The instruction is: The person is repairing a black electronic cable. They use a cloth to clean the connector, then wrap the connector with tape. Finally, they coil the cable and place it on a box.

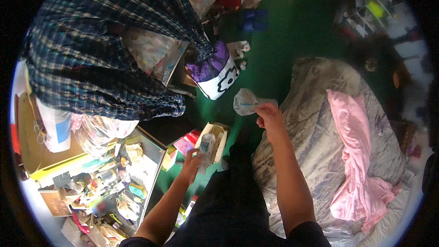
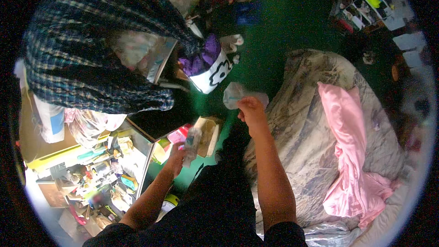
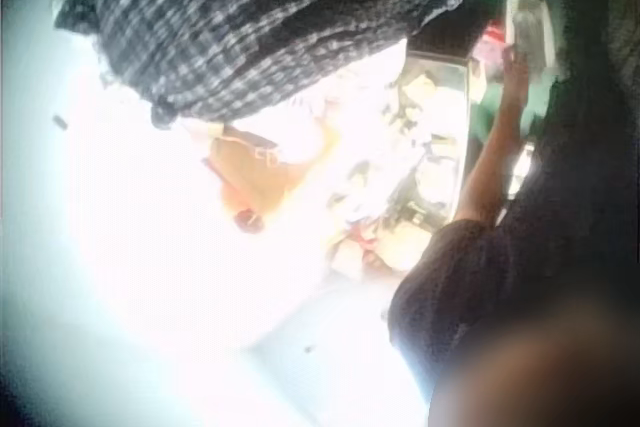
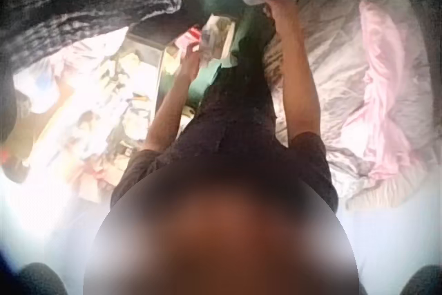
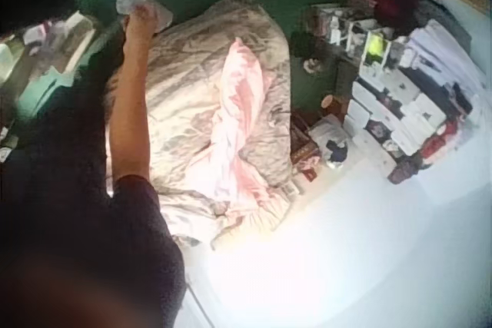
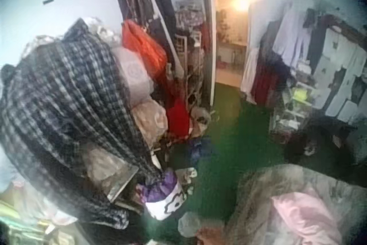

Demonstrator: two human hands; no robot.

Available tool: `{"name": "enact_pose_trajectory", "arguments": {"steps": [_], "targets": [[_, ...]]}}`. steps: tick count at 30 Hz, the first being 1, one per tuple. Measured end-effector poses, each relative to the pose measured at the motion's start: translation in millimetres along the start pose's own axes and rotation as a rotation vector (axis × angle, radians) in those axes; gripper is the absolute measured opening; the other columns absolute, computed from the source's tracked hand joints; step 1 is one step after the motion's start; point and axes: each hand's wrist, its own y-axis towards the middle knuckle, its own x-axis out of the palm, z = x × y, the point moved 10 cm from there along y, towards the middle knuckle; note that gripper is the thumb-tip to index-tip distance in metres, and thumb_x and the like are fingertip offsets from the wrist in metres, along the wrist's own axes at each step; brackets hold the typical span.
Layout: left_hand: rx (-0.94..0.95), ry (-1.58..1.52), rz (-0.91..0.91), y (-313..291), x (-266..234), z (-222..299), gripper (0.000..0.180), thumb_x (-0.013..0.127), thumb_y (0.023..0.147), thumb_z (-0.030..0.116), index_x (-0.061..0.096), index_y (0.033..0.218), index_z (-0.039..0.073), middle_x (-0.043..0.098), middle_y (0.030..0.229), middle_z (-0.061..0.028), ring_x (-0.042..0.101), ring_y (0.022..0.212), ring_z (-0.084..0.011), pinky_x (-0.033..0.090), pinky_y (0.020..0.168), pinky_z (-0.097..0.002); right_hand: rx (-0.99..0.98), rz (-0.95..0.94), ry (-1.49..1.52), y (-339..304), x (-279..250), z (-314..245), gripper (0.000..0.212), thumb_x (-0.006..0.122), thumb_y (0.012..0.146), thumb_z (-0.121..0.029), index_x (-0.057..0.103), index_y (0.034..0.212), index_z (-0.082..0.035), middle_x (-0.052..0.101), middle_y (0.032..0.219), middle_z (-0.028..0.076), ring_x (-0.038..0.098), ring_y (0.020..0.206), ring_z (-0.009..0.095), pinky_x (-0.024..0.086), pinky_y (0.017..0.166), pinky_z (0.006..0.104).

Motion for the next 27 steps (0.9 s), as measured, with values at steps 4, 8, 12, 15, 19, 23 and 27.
{"name": "enact_pose_trajectory", "arguments": {"steps": [4, 8, 12, 15, 19, 23, 27], "targets": [[0.064, 0.071, 0.109, -2, -71, -79, 0.049, 0.064, 0.09, 0.018, 0.043, 0.134, 0.013, 0.065, 0.106, -0.015, 0.066, 0.087, -0.0246, 0.054, 0.071, -0.0389, -0.047, 0.077, 0.016, -16, -11, -18, 0.011, 0.072, 0.092, -0.013, 0.062, 0.097, -0.009, 0.064, 0.084, 0.002, 0.055, 0.061, 0.011, 0.042, 0.054, 0.0264], [0.039, -0.02, 0.128, -33, -96, -102, 0.051, 0.065, 0.09, 0.016, 0.039, 0.134, 0.012, 0.066, 0.099, -0.0168, 0.066, 0.083, -0.025, 0.054, 0.07, -0.039, -0.135, 0.003, 0.204, -39, -17, -45, 0.01, 0.068, 0.094, -0.01, 0.061, 0.099, -0.01, 0.071, 0.111, 0.01, 0.055, 0.061, 0.012, 0.045, 0.057, 0.0274], [0.064, 0.008, 0.248, -54, -119, -96, 0.049, 0.064, 0.089, 0.011, 0.039, 0.131, 0.012, 0.066, 0.096, -0.018, 0.066, 0.074, -0.0261, 0.053, 0.057, -0.0387, -0.17, -0.034, 0.285, -33, -21, -62, 0.007, 0.066, 0.095, -0.009, 0.061, 0.098, -0.011, 0.071, 0.114, 0.012, 0.056, 0.063, 0.013, 0.046, 0.058, 0.0288], [0.024, -0.018, 0.321, -62, -124, -90, 0.049, 0.065, 0.087, 0.011, 0.041, 0.13, 0.012, 0.065, 0.096, -0.0189, 0.067, 0.076, -0.0267, 0.053, 0.056, -0.0405, -0.123, -0.071, 0.328, -21, -20, -71, 0.008, 0.066, 0.095, -0.009, 0.061, 0.1, -0.01, 0.07, 0.114, 0.012, 0.058, 0.065, 0.014, 0.047, 0.058, 0.029], [0.012, 0.122, 0.395, -33, -121, -80, 0.051, 0.067, 0.084, 0.012, 0.043, 0.129, 0.011, 0.063, 0.101, -0.0196, 0.067, 0.08, -0.0284, 0.056, 0.06, -0.041, -0.066, -0.137, 0.372, 10, -17, -80, 0.012, 0.067, 0.095, -0.011, 0.061, 0.105, -0.009, 0.069, 0.114, 0.011, 0.059, 0.07, 0.015, 0.048, 0.06, 0.0297], [0.04, 0.441, 0.48, 7, -104, -35, 0.051, 0.07, 0.081, 0.013, 0.047, 0.127, 0.007, 0.062, 0.102, -0.0168, 0.066, 0.083, -0.0273, 0.055, 0.065, -0.0414, 0.012, -0.1, 0.403, 44, -31, -99, 0.006, 0.066, 0.095, -0.01, 0.062, 0.099, -0.01, 0.07, 0.112, 0.01, 0.059, 0.066, 0.015, 0.047, 0.058, 0.0298], [0.284, 0.725, 0.506, 68, -103, 28, 0.052, 0.077, 0.079, 0.018, 0.05, 0.121, 0.007, 0.064, 0.096, -0.0144, 0.066, 0.086, -0.025, 0.057, 0.072, -0.0429, 0.054, -0.174, 0.395, 63, -26, -174, 0.017, 0.068, 0.094, -0.016, 0.065, 0.108, -0.007, 0.063, 0.088, 0.003, 0.058, 0.07, 0.014, 0.047, 0.06, 0.0298]]}}
